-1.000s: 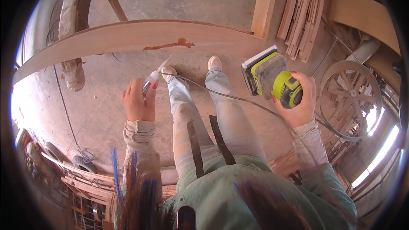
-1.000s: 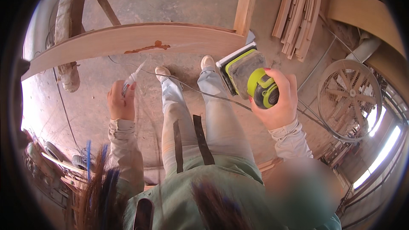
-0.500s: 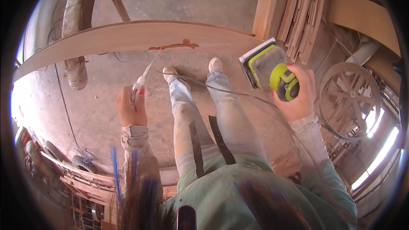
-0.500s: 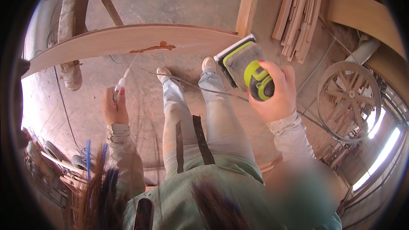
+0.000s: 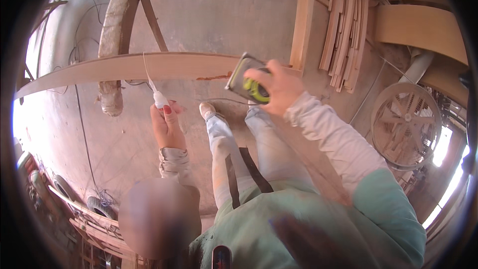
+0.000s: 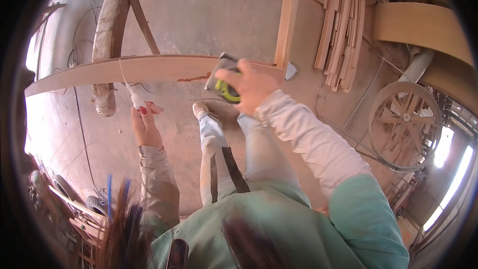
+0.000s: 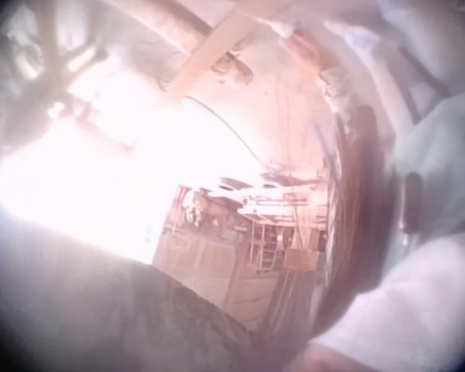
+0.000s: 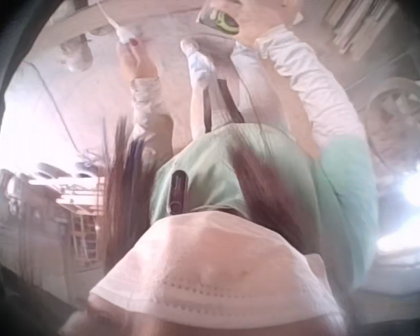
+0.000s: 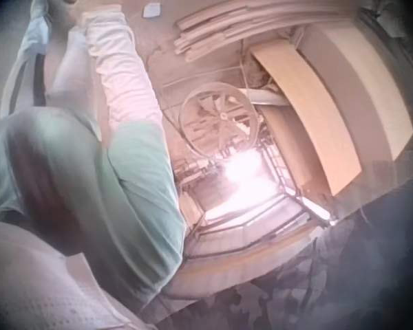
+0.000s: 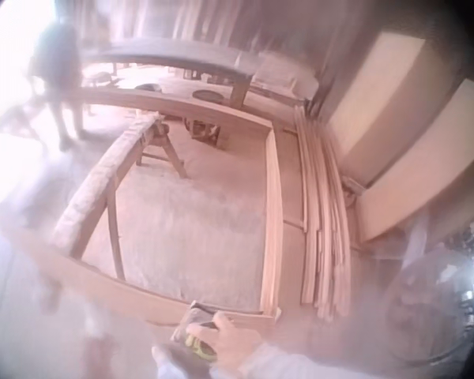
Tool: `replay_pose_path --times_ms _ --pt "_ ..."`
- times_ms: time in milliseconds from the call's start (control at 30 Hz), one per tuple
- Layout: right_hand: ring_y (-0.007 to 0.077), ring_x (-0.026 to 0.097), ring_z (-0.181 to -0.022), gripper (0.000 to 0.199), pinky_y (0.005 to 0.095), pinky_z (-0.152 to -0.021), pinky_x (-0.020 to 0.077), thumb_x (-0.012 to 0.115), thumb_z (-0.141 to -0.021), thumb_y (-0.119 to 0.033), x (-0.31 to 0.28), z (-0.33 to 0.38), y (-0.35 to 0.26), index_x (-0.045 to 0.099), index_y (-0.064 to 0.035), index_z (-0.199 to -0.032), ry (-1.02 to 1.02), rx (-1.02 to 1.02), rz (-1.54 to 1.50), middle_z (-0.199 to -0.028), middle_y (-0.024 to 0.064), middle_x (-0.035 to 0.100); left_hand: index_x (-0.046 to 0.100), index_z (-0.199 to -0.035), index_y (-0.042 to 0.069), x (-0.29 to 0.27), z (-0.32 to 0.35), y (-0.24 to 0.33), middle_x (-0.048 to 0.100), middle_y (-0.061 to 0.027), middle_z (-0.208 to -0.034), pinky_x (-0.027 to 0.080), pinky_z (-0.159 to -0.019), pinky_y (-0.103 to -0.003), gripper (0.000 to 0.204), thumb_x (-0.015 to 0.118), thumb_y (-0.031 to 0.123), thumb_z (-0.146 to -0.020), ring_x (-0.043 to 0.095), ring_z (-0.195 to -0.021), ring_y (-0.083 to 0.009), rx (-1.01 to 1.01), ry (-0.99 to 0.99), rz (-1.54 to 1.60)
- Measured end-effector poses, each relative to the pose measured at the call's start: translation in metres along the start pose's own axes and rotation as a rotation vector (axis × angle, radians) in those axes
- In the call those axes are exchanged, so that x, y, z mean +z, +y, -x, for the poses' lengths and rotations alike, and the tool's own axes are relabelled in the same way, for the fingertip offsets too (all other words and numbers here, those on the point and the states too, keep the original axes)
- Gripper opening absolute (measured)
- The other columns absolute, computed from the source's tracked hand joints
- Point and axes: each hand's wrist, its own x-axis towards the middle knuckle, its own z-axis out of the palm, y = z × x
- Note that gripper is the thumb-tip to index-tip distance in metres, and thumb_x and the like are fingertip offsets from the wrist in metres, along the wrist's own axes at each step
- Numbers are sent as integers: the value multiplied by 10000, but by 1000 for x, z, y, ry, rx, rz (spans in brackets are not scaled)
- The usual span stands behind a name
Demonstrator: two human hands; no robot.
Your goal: The person applies glue from a tube onto a curved wooden plank and then uses a handheld electric sander to smooth the surface. The person repeats this process along the length of the plank.
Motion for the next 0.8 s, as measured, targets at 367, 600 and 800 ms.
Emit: replay_pose_path --times_ms 367,600,800 --pt "381 675 -1011 460 446 -829 550 544 -936 -285 2 -100 -101 463 -128 -1361 -210 -60 -213 -1198 195 638 526 -1009 15 69 -83 47 709 -125 -1037 494 -807 -290 380 441 383 -1055 642 -881 -166 188 25 -28" --pt "410 675 -980 482 486 -842 538 508 -947 -354 29 -73 -24 437 -52 -1316 -31 -86 -218 -1071 231 689 542 -934 20 142 -53 52 692 -124 -810 496 -654 -377 247 509 247 -1026 599 -652 -229 268 189 -348" --pt "389 649 -1039 593 473 -824 547 625 -871 -325 0 -11 43 393 -91 -1364 -157 152 -67 -1302 169 572 559 -964 60 220 -4 53 645 -170 -726 490 -636 -479 300 646 343 -916 649 -742 -396 163 -4 -322"
